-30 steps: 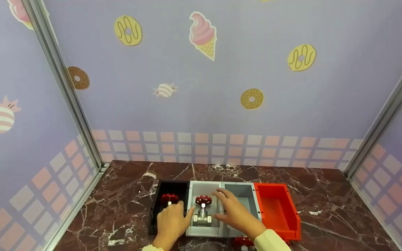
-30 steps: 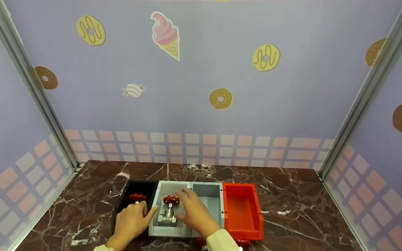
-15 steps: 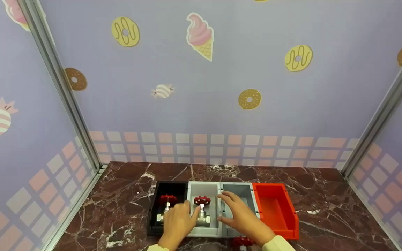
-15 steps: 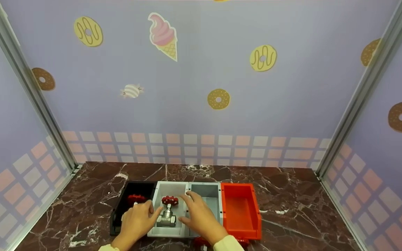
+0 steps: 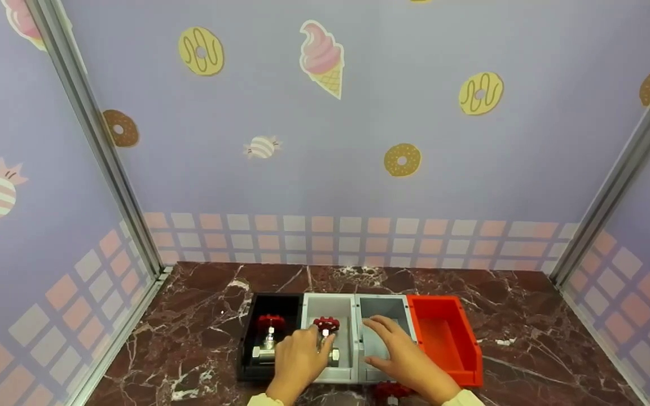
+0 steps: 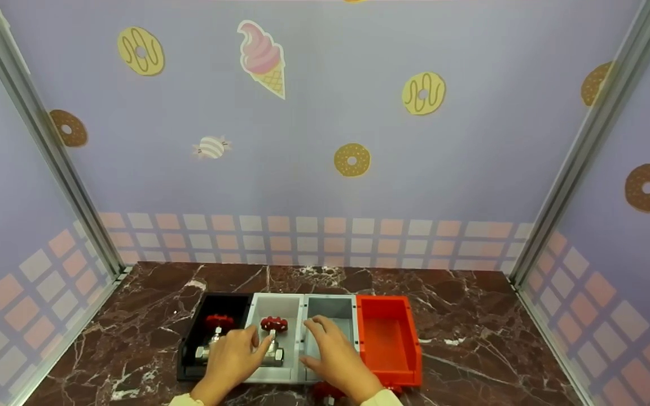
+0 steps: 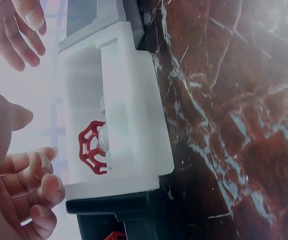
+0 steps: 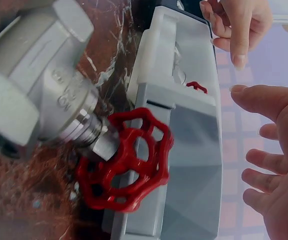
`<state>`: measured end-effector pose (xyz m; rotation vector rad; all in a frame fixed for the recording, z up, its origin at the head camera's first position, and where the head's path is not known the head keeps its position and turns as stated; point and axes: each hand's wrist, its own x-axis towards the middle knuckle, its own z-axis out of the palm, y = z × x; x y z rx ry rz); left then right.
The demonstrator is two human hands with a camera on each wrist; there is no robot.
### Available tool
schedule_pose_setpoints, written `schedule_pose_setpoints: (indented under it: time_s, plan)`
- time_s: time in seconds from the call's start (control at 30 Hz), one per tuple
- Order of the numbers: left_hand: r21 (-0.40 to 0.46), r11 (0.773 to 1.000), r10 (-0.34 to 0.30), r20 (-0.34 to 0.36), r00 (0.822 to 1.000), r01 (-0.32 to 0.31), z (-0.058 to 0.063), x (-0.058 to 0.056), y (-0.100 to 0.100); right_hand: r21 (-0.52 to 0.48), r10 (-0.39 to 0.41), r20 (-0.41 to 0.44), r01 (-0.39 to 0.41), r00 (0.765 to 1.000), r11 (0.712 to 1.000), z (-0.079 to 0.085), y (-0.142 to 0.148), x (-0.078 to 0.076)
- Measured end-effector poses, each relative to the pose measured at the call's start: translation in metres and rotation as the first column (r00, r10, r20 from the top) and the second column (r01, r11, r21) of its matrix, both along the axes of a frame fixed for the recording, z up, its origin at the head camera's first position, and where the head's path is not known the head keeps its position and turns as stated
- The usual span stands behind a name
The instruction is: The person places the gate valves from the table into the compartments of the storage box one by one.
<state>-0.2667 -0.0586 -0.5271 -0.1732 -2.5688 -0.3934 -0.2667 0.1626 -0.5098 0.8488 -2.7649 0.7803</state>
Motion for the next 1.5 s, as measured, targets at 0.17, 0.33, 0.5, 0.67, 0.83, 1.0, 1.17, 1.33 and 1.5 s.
schedule_pose_setpoints:
  time_s: [0.17,0.33,0.5,0.67,0.83,1.0,1.17,1.33,1.5]
  plan:
    - [0.002,1.0,-0.016,-0.017,1.0,0.016,-0.002,0.001,0.006,0.012,-0.01,0.017,0.01,1.0,1.0,0.0,0.007,0.004]
    - [0.008,1.0,-0.023,-0.008,1.0,0.023,-0.005,0.001,0.011,0.014,-0.013,0.066,0.012,0.998,1.0,-0.001,0.013,0.009]
    - [0.009,0.999,-0.037,0.006,0.999,0.037,-0.007,0.001,0.016,0.013,-0.01,0.067,0.009,0.998,1.0,-0.005,0.017,0.015]
    - [-0.018,0.999,-0.049,0.001,0.999,0.049,-0.01,0.002,0.02,0.025,0.007,0.136,-0.011,0.991,1.0,-0.008,0.018,0.02]
    - [-0.035,0.996,-0.077,-0.014,0.997,0.076,-0.012,0.001,0.026,0.026,0.031,0.218,-0.037,0.975,0.999,-0.01,0.023,0.025]
    - [-0.031,0.997,-0.077,0.003,0.997,0.077,-0.013,0.001,0.031,0.027,0.074,0.187,-0.081,0.979,0.996,-0.015,0.03,0.031]
    - [-0.018,0.997,-0.079,0.024,0.997,0.079,-0.012,0.002,0.033,0.049,0.107,0.154,-0.116,0.982,0.992,-0.021,0.036,0.036]
    - [-0.011,0.996,-0.09,0.015,0.996,0.09,-0.013,0.001,0.036,0.064,0.118,0.177,-0.131,0.977,0.989,-0.026,0.041,0.039]
    - [-0.016,0.995,-0.097,0.006,0.995,0.097,-0.015,0.002,0.039,0.083,0.165,0.026,-0.167,0.986,0.983,-0.037,0.046,0.044]
